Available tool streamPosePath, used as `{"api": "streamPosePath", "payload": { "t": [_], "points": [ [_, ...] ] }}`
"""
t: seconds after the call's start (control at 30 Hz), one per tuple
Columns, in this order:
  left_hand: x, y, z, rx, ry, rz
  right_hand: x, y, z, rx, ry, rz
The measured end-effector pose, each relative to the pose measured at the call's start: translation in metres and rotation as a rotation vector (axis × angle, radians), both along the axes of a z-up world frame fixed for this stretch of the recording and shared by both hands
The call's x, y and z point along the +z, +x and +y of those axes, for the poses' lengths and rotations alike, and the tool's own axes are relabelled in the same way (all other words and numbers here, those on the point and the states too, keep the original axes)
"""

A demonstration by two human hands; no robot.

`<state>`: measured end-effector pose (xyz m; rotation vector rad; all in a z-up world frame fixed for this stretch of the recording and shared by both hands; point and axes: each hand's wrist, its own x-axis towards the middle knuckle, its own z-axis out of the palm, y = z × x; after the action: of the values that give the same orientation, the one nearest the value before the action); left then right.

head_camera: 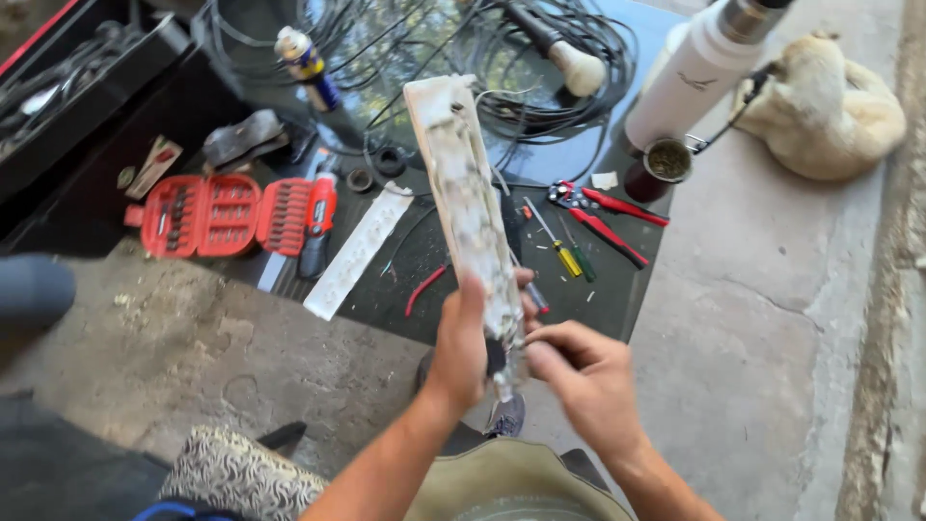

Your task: The person uses pliers to remove a black plastic component from a white power strip. They then use a screwdriver to tighten screws on the internal terminals of the power strip.

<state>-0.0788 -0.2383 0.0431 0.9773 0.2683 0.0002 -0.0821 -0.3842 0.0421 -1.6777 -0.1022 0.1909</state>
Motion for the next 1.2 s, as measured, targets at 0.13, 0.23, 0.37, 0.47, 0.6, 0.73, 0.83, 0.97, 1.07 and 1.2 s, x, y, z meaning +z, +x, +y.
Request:
{"api": "streamPosePath", "payload": {
  "t": [0.13, 0.23, 0.37, 0.47, 0.6, 0.73, 0.83, 0.97, 1.07, 1.2],
  "points": [
    [-0.009, 0.023, 0.007, 0.025, -0.419, 0.32, 0.001, -0.002, -0.007, -0.045, -0.016, 0.037],
    [-0.031, 0.028, 0.011, 0.012, -0.478, 0.274, -0.014, -0.01, -0.009, 0.003, 0.029, 0.247],
    [-0.05, 0.028, 0.013, -0.151, -0.644, 0.225, -0.028, -0.019, -0.011, -0.018, 0.168, 0.396],
    [-0.063, 0.029, 0.013, -0.214, -0.686, 0.228, -0.03, -0.019, -0.012, -0.032, 0.193, 0.413],
    [-0.07, 0.031, 0.012, -0.26, -0.732, 0.242, -0.029, -0.02, -0.01, -0.021, 0.197, 0.398],
    [-0.072, 0.031, 0.016, -0.289, -0.745, 0.223, -0.026, -0.02, -0.007, -0.018, 0.201, 0.417],
    [-0.071, 0.032, 0.018, -0.321, -0.716, 0.217, -0.023, -0.019, -0.005, -0.026, 0.18, 0.436],
    [-0.061, 0.029, 0.02, -0.341, -0.642, 0.214, -0.026, -0.02, -0.009, 0.027, 0.031, 0.218],
    [-0.054, 0.026, 0.017, -0.317, -0.522, 0.14, -0.025, -0.017, -0.01, 0.014, -0.018, 0.065],
    [-0.035, 0.02, 0.009, -0.176, -0.358, -0.052, -0.023, -0.008, -0.002, -0.089, 0.138, 0.319]
  ]
}}
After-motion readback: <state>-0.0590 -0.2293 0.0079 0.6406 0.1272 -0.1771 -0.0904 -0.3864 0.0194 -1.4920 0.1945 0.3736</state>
